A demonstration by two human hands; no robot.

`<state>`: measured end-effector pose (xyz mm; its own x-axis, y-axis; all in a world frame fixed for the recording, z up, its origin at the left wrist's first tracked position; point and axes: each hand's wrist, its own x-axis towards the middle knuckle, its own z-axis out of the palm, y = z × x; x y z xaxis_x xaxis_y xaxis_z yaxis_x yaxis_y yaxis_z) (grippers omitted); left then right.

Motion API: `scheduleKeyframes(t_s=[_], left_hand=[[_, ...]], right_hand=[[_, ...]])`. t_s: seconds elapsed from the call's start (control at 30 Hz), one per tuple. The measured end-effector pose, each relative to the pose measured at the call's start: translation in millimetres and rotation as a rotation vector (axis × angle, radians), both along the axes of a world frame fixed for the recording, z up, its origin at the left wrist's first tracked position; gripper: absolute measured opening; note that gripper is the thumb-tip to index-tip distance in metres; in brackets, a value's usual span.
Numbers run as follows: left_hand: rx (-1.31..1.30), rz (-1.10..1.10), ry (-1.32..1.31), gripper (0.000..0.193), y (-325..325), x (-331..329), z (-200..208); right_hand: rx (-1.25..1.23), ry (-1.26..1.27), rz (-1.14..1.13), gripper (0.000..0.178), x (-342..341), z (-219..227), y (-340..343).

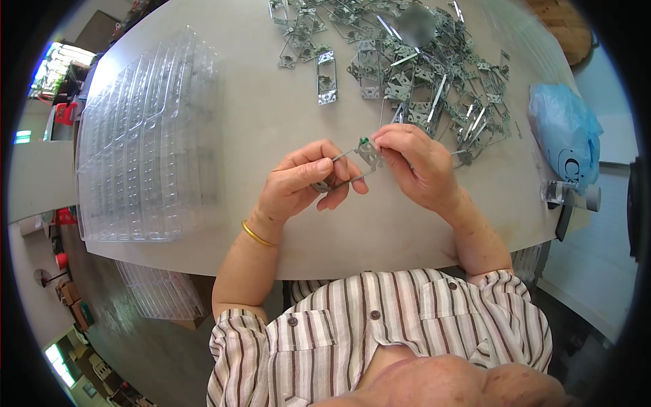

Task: The person assembles metal components by inserting small pins into metal frames by hand and places the assembled parts into plastic trays.

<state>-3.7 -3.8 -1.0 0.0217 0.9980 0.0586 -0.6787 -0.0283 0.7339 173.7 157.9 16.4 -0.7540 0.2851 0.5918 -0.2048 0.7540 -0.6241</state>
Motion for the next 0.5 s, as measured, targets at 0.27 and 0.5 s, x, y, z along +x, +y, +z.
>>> scheduleKeyframes(t_s=[0.27,0.5], left_hand=[[-0.118,0.197,0.124,0.023,3.8,2.4,-3.6],[-0.132,0.145,0.339,0.024,1.6,2.4,0.6]], right_hand=[[-0.198,-0.066,-0.103,0.013,8.1,9.4,-6.2],[-0.307,-0.252,-0.117,0.006,8.9,13.7,-13.7]])
